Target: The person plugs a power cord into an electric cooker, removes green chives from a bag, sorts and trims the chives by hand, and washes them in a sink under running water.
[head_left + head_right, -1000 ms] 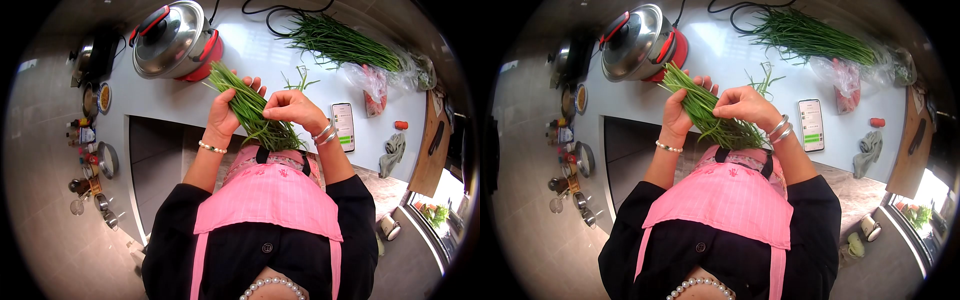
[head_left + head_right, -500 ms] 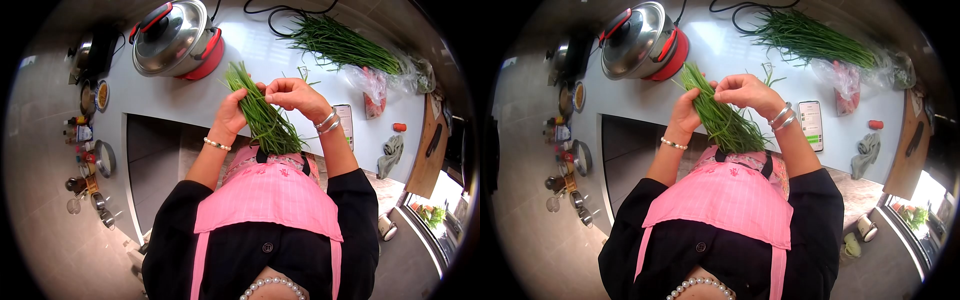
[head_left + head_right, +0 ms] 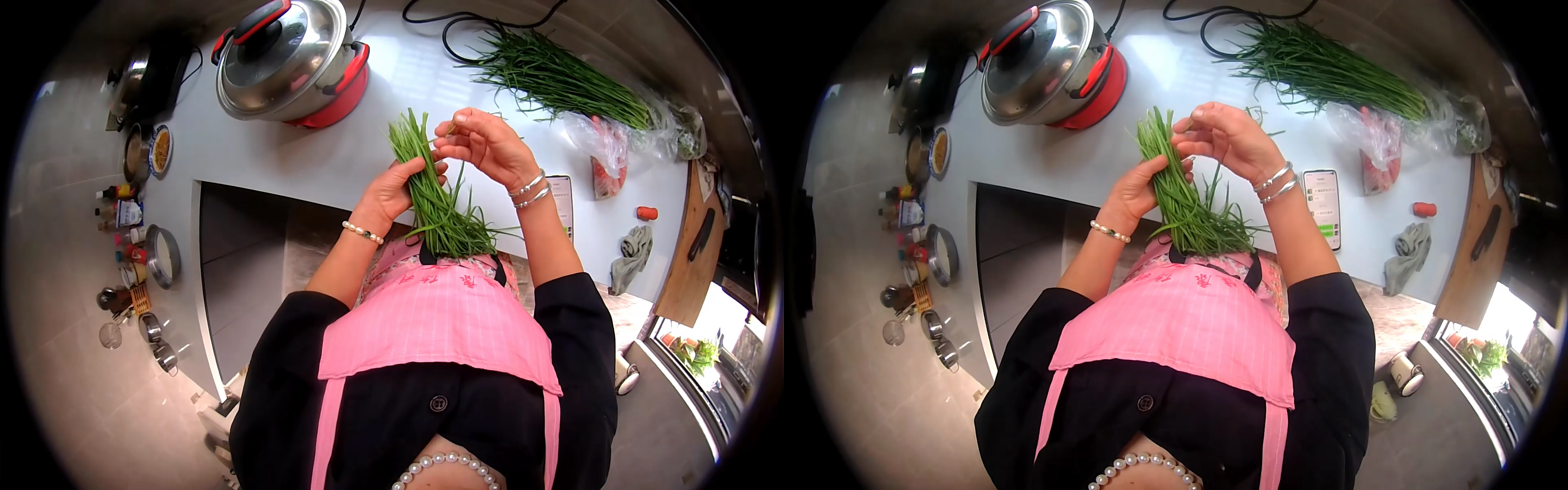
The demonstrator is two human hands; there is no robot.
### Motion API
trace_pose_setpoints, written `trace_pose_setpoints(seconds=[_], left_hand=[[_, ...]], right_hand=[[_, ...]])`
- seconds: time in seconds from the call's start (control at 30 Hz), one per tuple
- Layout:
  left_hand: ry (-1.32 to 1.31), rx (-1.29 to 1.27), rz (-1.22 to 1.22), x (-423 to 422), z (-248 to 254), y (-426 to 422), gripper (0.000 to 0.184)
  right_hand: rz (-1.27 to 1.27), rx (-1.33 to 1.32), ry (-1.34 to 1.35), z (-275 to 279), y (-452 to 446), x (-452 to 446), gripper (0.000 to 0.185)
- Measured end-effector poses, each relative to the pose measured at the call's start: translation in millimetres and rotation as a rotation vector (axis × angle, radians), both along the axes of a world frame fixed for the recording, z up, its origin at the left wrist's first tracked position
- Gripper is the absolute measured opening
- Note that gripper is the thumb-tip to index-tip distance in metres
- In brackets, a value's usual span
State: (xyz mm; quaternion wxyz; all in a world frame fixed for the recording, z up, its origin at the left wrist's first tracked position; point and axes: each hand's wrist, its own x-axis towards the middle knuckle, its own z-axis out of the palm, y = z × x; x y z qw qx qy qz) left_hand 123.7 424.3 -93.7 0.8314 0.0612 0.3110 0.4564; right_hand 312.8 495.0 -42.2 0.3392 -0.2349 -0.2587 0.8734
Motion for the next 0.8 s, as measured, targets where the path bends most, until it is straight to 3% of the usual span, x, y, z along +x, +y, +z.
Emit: trace_pose_setpoints(seconds=[0.23,0.57,0.63,0.7,0.77,0.8], left_hand=[[0.036,0.002,-0.039,0.1,1.3,3.0,0.026],[0.116,0.05,-0.029,-1.2,6.9,-1.1,0.018],[0.142,0.054,-0.027,-4.2,4.9,-1.8,0.02],[0.154,0.004,0.017,-0.1,11.1,-3.7,0.021],[0.193,-0.016,0.028,1.4,11.9,-2.8,0.021],[0.228,-0.015,0.021,0.5,10.0,-2.4,0.021]], right_hand=[[-0.119,0.112,0.039,12.7,22.8,-4.0,0.01],[-0.415,0.057,0.196,10.5,42.2,19.6,0.012],[-0.324,0.263,-0.258,8.1,32.2,24.6,0.016],[-0.122,0.592,-0.899,-11.8,15.1,18.7,0.023],[-0.236,1.259,-1.257,-28.9,-0.7,19.3,0.021],[-0.312,1.186,-1.128,-18.9,-3.4,11.7,0.013]])
